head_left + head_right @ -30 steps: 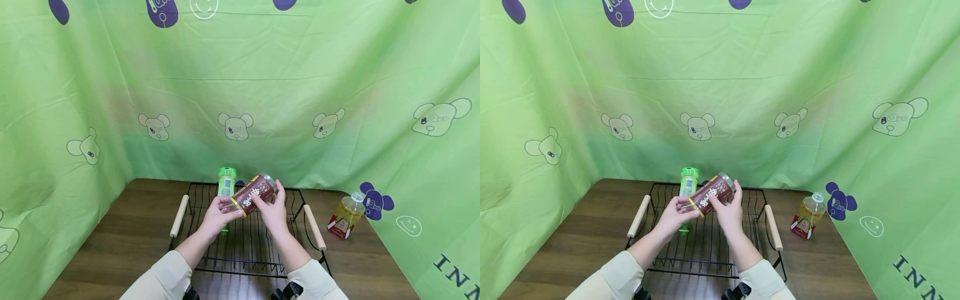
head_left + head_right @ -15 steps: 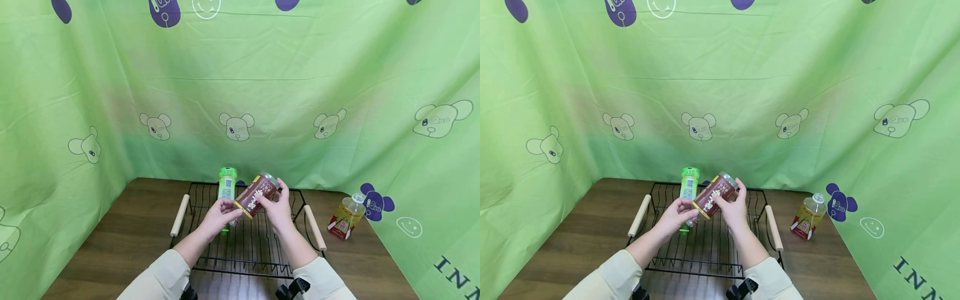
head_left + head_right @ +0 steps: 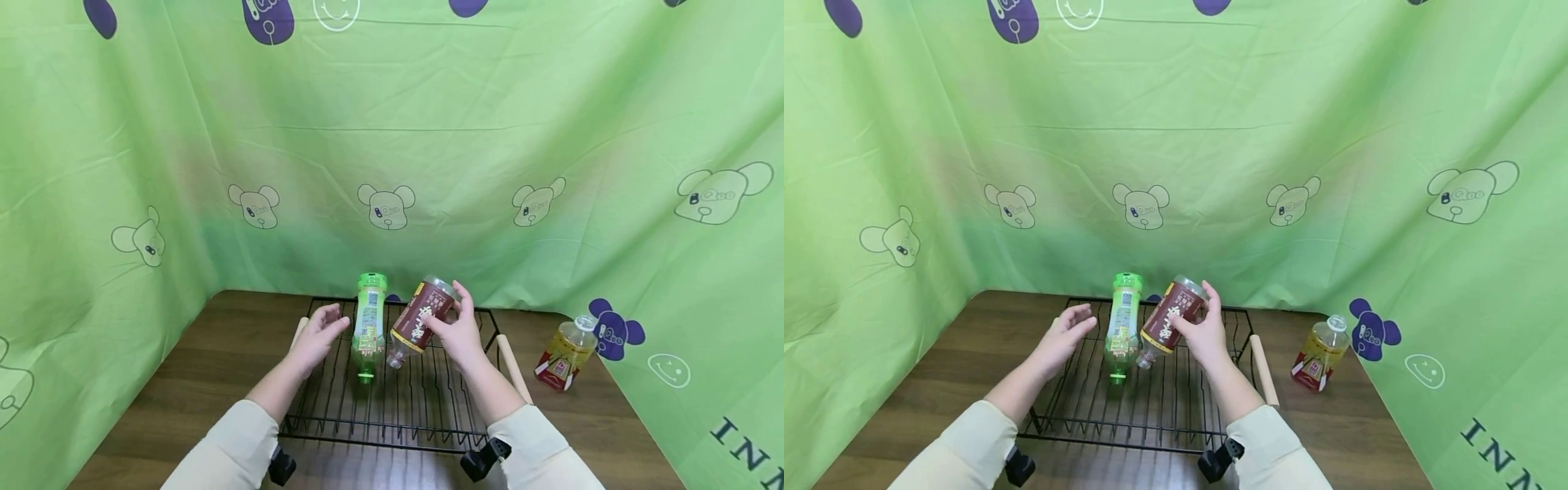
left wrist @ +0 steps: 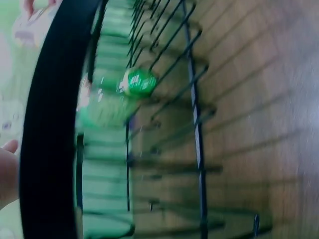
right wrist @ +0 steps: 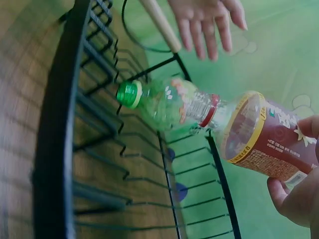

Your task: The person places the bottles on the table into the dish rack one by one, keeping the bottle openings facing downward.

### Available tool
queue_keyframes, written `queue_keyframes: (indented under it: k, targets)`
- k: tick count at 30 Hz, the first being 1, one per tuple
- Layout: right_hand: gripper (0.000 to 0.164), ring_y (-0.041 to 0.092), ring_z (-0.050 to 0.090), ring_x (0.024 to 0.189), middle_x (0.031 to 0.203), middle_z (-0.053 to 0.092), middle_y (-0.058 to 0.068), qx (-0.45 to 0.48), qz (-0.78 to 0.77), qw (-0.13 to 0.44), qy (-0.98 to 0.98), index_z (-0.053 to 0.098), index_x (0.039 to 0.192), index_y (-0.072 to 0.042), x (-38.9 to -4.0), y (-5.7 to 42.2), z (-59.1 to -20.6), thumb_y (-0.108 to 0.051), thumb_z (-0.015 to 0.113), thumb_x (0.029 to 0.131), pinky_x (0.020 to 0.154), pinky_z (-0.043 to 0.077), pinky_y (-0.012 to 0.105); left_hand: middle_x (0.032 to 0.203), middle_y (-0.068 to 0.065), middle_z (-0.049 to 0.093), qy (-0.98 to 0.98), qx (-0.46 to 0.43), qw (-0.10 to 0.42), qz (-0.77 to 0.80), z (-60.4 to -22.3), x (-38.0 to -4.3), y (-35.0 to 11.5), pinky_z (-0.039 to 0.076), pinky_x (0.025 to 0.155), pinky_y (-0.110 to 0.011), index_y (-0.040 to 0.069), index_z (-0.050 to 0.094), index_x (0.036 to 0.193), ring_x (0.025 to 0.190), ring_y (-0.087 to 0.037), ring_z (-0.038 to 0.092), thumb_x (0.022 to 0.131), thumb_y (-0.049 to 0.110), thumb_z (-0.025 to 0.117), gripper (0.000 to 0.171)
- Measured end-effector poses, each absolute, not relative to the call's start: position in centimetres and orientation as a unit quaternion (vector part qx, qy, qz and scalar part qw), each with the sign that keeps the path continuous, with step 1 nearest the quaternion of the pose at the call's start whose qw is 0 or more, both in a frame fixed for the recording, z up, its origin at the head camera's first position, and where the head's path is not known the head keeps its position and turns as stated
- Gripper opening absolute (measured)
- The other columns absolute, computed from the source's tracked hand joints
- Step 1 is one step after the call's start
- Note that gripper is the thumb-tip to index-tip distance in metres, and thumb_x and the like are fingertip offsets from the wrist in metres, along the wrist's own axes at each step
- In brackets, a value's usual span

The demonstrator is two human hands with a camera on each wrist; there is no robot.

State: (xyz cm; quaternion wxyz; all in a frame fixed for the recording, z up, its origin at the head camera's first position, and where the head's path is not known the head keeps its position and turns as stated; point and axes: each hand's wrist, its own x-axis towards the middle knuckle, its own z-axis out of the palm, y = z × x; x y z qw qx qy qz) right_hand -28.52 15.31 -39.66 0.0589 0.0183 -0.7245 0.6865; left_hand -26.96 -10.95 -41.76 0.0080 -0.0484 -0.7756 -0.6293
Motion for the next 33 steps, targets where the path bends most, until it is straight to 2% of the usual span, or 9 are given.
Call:
queue_keyframes:
  k: [7, 14, 19, 26, 33]
  targets:
    - [0.094, 0.048, 0.048, 0.126, 0.150, 0.030, 0.025, 0.041, 0.631, 0.051, -0.773, 0.012, 0.158, -0.022, -29.2, 15.8, -39.7, -0.003, 0.068, 0.085, 0.099, 0.049, 0.055, 0.161, -0.021, 0.021, -0.796, -0.025, -0.004, -0.605, -41.2, -27.2, -14.7, 0.023, 0.118, -0.056, 0.005, 0.023, 0.154, 0.148, -0.040, 0.021, 0.101, 0.028, 0.051, 0.064]
    - [0.094, 0.050, 0.047, 0.128, 0.149, 0.032, 0.026, 0.057, 0.599, 0.041, -0.798, 0.012, 0.158, -0.021, -29.8, 15.7, -39.8, -0.005, 0.069, 0.084, 0.098, 0.048, 0.057, 0.161, -0.026, 0.016, -0.810, 0.010, -0.015, -0.586, -42.3, -27.7, -16.4, 0.021, 0.119, -0.055, 0.000, 0.015, 0.155, 0.148, -0.042, 0.019, 0.100, 0.024, 0.050, 0.069]
    - [0.093, 0.049, 0.046, 0.130, 0.147, 0.035, 0.025, 0.063, 0.584, 0.025, -0.809, 0.014, 0.157, -0.020, -30.3, 15.6, -40.1, -0.003, 0.069, 0.084, 0.099, 0.047, 0.058, 0.161, -0.029, 0.012, -0.817, 0.033, -0.042, -0.574, -43.8, -28.0, -17.1, 0.022, 0.118, -0.057, -0.001, 0.009, 0.156, 0.147, -0.046, 0.018, 0.100, 0.023, 0.050, 0.074]
    - [0.094, 0.050, 0.045, 0.132, 0.149, 0.034, 0.025, 0.063, 0.569, 0.008, -0.820, 0.013, 0.157, -0.021, -30.8, 15.6, -40.5, -0.004, 0.069, 0.084, 0.098, 0.048, 0.058, 0.162, -0.028, -0.003, -0.774, 0.024, -0.088, -0.627, -45.2, -28.2, -17.5, 0.009, 0.121, -0.055, 0.002, -0.007, 0.156, 0.150, -0.044, 0.003, 0.100, 0.018, 0.049, 0.081]
    - [0.094, 0.051, 0.044, 0.131, 0.152, 0.030, 0.026, 0.066, 0.558, -0.004, -0.827, 0.014, 0.157, -0.022, -31.1, 15.3, -41.0, -0.005, 0.069, 0.084, 0.097, 0.048, 0.059, 0.162, -0.026, -0.005, -0.760, 0.006, -0.091, -0.644, -46.2, -27.7, -17.7, 0.008, 0.120, -0.060, 0.006, -0.005, 0.157, 0.149, -0.046, 0.003, 0.099, 0.011, 0.047, 0.078]
